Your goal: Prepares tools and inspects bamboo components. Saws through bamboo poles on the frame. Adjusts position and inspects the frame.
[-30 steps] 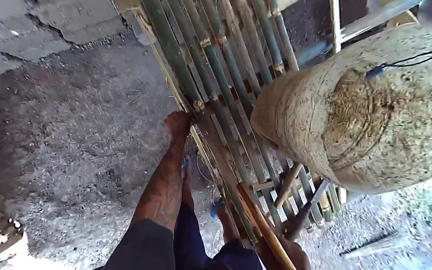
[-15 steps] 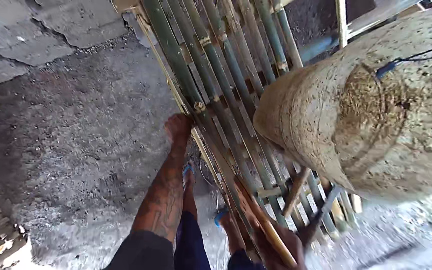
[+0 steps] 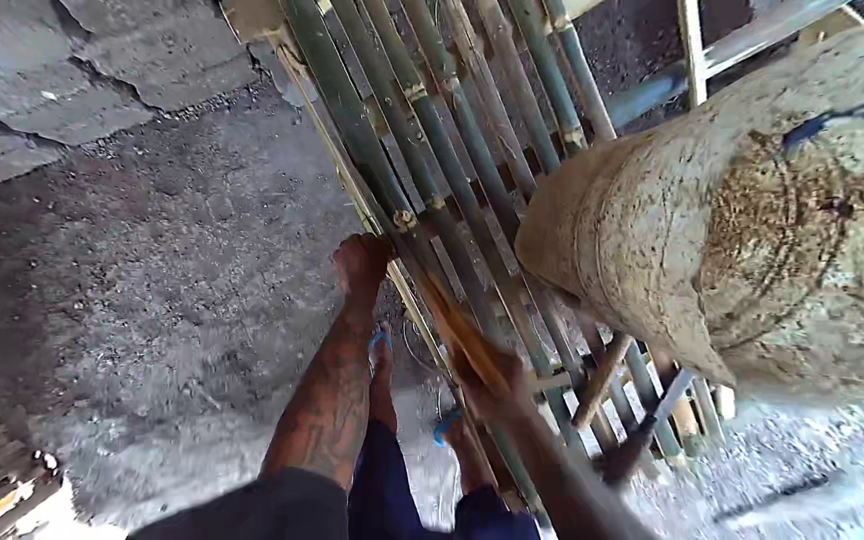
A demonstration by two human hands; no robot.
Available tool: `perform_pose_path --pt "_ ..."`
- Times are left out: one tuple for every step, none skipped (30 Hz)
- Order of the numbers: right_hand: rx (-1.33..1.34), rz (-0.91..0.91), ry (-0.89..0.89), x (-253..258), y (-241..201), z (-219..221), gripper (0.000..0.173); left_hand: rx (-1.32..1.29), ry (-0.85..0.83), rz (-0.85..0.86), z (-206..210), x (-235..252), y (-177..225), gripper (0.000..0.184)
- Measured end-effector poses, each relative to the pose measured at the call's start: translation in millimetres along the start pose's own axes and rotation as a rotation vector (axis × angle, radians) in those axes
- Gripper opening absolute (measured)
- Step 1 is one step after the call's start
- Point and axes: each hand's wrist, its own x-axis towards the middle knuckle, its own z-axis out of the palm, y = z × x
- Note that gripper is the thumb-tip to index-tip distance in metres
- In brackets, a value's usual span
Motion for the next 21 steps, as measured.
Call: perform_pose_path --pt "0.027 -0.019 0.007 16 3 10 0.04 0.04 -0.019 0.014 5 -10 -5 0.039" --pt "0.046 -0.051 0.014 28 4 16 0.043 0.08 -0.008 0.028 4 -10 -6 0.037" --pt "0.04 -0.085 0.035 27 6 13 0.046 0.125 -0.001 0.02 -3 2 2 0.032" --pt "0.022 -0.046 0.041 -9 3 1 0.048 0.156 -0.042 -0.007 -3 1 6 0.029" --pt "-0.01 0.004 0.033 -52 -6 -13 0.049 0.188 -0.086 -0.028 3 -7 3 0.028" --pt "-0.044 0.026 0.026 -83 -14 -27 0.05 0.18 -0.079 -0.034 3 -4 2 0.03" --pt "-0.07 0.046 0.022 -106 -22 -37 0.049 0.138 -0.06 -0.041 3 -2 1 0.035" --pt "-0.089 0.05 0.019 -114 -26 -41 0.049 0.084 -0.027 -0.05 6 -1 -2 0.04" --pt "-0.103 0.035 0.026 -108 -24 -37 0.049 0.053 -0.004 -0.053 8 0 -2 0.041" --pt "-0.108 0.001 0.031 -84 -16 -27 0.05 0.047 -0.003 -0.058 8 -1 -2 0.04" --pt "-0.102 -0.031 0.035 -45 -7 -11 0.05 0.025 0.015 -0.063 5 1 -3 0.041" --pt "-0.087 -0.026 0.014 -8 -3 2 0.048 -0.023 0.038 -0.073 4 1 -6 0.044" --pt "-0.072 0.021 -0.026 14 0 13 0.047 -0.074 0.052 -0.087 4 -7 -11 0.046" --pt "-0.078 0.069 -0.058 25 3 19 0.048 -0.123 0.093 -0.097 2 -11 -18 0.049" --pt "-0.089 0.106 -0.075 24 5 20 0.051 -0.152 0.134 -0.109 -7 -6 -22 0.05" --pt "-0.093 0.124 -0.064 5 11 18 0.053 -0.167 0.165 -0.127 -15 -3 -31 0.05" --pt "-0.087 0.139 -0.047 -29 18 8 0.054 -0.18 0.18 -0.143 -18 -8 -45 0.049" --pt "-0.072 0.15 -0.037 -66 21 -8 0.054 -0.181 0.166 -0.157 -19 -18 -61 0.048" --pt "-0.047 0.154 -0.035 -100 16 -26 0.053 -0.173 0.142 -0.164 -20 -31 -79 0.046" --pt "-0.029 0.157 -0.048 -127 6 -45 0.051 -0.147 0.117 -0.185 -21 -48 -98 0.045" --pt "-0.026 0.145 -0.074 -147 -1 -64 0.051 -0.121 0.087 -0.224 -23 -66 -117 0.045"
